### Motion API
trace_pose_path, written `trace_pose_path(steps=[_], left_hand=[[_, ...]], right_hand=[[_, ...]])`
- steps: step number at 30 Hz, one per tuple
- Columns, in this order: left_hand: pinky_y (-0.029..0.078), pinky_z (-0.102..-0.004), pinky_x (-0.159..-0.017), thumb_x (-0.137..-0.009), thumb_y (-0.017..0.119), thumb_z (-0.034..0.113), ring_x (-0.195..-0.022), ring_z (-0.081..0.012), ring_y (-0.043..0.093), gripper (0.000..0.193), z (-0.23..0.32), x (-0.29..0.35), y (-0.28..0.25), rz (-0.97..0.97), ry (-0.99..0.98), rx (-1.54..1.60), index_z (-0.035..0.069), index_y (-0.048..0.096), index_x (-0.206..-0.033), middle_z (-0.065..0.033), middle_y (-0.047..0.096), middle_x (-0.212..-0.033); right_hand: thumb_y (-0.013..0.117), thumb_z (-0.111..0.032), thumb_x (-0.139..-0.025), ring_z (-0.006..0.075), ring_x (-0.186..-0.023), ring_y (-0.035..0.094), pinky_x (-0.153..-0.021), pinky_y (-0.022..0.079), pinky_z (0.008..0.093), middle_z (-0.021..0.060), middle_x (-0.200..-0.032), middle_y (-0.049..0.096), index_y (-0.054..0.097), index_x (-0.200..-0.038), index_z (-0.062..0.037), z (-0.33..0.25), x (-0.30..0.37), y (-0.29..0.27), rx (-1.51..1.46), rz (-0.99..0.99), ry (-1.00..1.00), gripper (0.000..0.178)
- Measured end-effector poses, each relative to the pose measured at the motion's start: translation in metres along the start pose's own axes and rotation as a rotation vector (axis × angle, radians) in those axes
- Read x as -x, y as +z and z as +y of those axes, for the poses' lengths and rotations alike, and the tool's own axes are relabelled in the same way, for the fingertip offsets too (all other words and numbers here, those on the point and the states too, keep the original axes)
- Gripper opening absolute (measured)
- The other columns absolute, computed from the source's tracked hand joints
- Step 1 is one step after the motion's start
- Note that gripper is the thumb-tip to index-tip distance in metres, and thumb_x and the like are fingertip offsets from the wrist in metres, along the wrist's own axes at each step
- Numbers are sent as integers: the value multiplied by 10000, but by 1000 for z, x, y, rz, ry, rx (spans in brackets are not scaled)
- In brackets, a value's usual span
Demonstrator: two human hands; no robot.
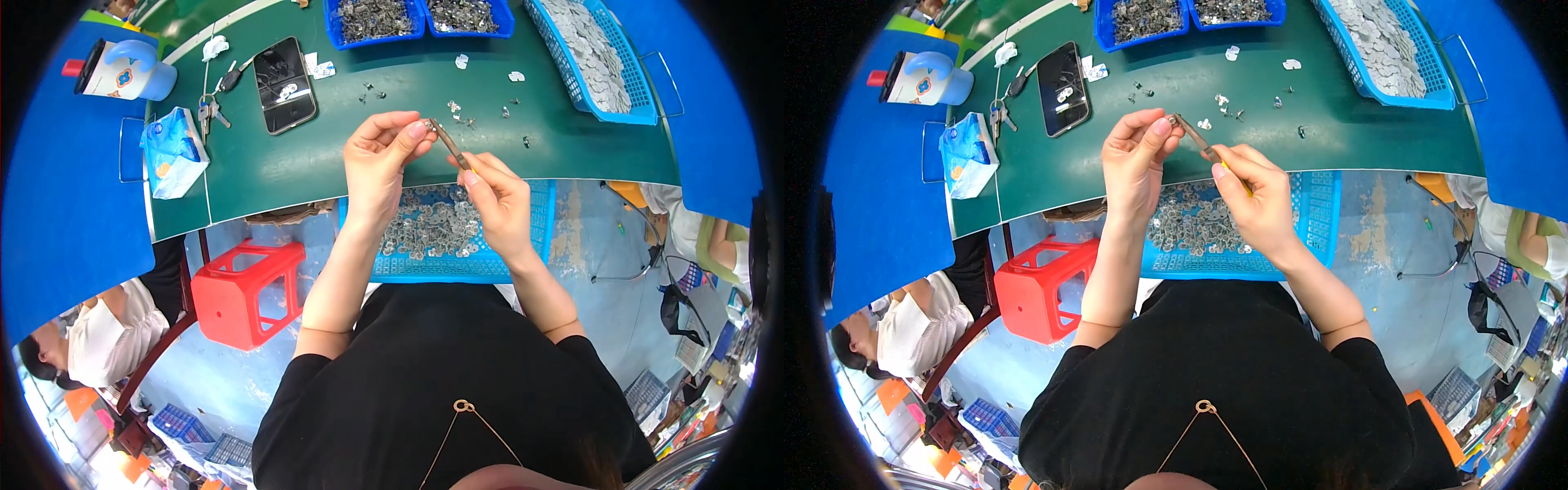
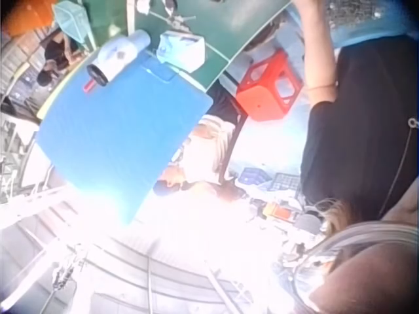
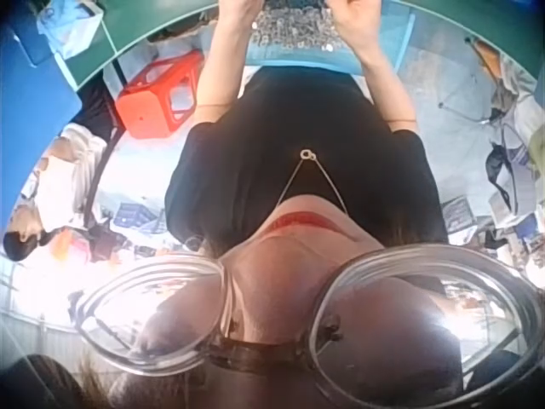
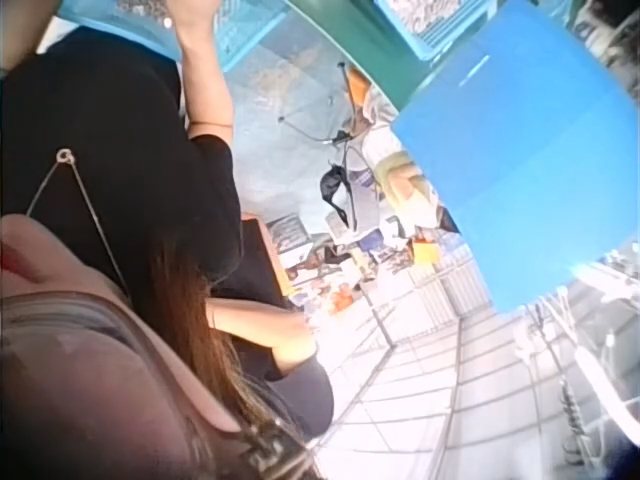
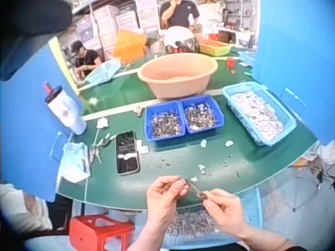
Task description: Assembling small white plastic components with metal pins using needle-nose pliers at a factory workstation.
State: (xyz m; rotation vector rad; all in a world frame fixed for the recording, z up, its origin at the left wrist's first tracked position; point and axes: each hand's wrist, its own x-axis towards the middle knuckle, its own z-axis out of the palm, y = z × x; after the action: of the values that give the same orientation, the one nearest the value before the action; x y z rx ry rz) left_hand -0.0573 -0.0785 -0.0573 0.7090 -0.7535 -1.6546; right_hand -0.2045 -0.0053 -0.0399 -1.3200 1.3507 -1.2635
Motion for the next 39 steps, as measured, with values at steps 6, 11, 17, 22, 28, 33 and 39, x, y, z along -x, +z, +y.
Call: trace_pose_path(steps=[6, 11, 17, 22, 28, 33, 39], left_hand=[[563, -232, -721, -841, 670, 29, -823, -170, 674, 184, 1, -1, 2, 10, -14, 7, -34, 610, -1003, -135, 675, -907], [563, -232, -723, -843, 667, 27, -821, -170, 675, 179, 0, -2, 1, 15, -25, -3, -35, 613, -1003, -135, 676, -909], [564, -236, -731, -843, 667, 27, -823, -169, 675, 191, 0, -3, 3, 3, -34, 0, -35, 613, -1016, -134, 676, -911], [561, -252, -747, -830, 687, 36, -816, -157, 667, 203, 0, 3, 14, 9, 152, -251, -36, 630, -1012, -123, 678, -905], [561, -257, -710, -827, 694, 42, -757, -147, 662, 174, -6, 3, 11, 15, 170, -79, -31, 640, -976, -104, 682, -866], [556, -246, -683, -831, 693, 54, -731, -140, 656, 150, -17, 2, 9, -21, 240, 17, -20, 641, -950, -101, 680, -852], [544, -233, -657, -830, 697, 61, -703, -124, 640, 141, -15, 3, 0, -82, 250, 96, -7, 644, -941, -91, 675, -837]], right_hand=[[508, -66, -910, 68, -749, 509, -612, 392, 185, 57, -901, 591, 607, -1151, 62, 4, 0, -1, 63, 7, -31, 290], [510, -65, -909, 69, -756, 511, -615, 394, 186, 58, -906, 592, 604, -1155, 61, 6, -1, -2, 79, 12, -19, 292], [511, -61, -908, 62, -748, 500, -605, 382, 186, 47, -914, 594, 604, -1163, 50, 6, 0, 1, 56, 32, -34, 293], [562, -39, -873, 73, -713, 501, -584, 378, 204, 66, -897, 599, 616, -1089, 68, 0, 2, 6, 267, 152, -110, 247], [579, -5, -845, 99, -704, 515, -594, 396, 222, 96, -902, 609, 611, -1075, 78, -1, 4, 10, 254, 191, -260, 247], [552, -27, -861, 104, -702, 519, -589, 391, 201, 101, -915, 612, 610, -1075, 84, -1, 8, 10, 180, 157, -241, 249], [447, -257, -909, 130, -595, 483, -460, 345, 212, 96, -802, 559, 581, -1068, 52, -1, -1, -5, -801, -278, 456, 372]])
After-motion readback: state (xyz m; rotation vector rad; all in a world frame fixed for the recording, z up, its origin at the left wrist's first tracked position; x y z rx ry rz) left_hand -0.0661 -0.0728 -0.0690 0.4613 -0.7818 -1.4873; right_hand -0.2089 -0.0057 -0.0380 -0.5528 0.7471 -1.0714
